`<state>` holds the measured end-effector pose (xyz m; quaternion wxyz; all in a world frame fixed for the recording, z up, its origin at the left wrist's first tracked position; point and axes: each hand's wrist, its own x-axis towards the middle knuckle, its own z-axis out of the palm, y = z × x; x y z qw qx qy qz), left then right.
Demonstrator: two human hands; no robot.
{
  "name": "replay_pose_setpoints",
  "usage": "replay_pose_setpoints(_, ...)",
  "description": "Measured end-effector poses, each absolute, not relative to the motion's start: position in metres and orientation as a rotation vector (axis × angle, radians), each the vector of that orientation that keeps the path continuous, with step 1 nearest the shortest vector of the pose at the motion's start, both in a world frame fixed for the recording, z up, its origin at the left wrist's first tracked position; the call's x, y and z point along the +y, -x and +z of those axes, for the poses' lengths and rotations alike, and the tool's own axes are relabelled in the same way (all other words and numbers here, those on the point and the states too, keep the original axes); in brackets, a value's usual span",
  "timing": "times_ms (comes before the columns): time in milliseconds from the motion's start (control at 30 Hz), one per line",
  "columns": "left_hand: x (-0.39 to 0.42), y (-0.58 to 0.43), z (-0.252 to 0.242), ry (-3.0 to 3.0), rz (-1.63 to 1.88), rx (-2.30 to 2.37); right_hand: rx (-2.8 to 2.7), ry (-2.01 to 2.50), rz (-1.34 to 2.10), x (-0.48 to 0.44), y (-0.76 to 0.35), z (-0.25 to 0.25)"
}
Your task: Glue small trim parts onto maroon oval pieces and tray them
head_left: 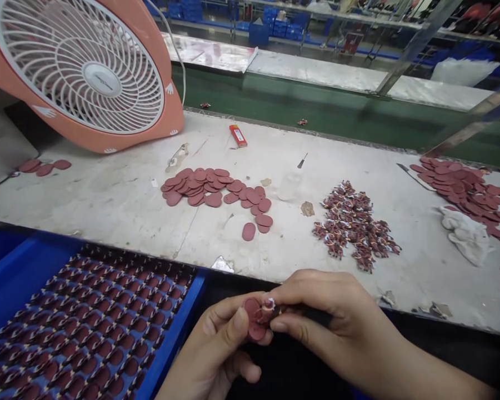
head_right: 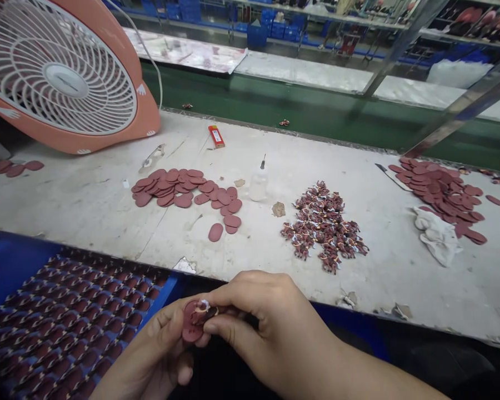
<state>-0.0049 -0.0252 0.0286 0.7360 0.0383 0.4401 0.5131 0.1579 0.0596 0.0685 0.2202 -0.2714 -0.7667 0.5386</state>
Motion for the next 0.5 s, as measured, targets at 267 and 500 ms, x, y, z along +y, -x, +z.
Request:
replay_pose_setpoints(267,-0.0280,0.0060,0.0232,-0.041,1.124,0.972,-2.274,0.703,1.407,0.0628,-0.1568,0.0702)
replay_pose_setpoints(500,-0.0292,0.0062,0.0217,-0.042,1.116,0.947,-2.312,0.688,1.431,0.0628,-0.1569,0.0696)
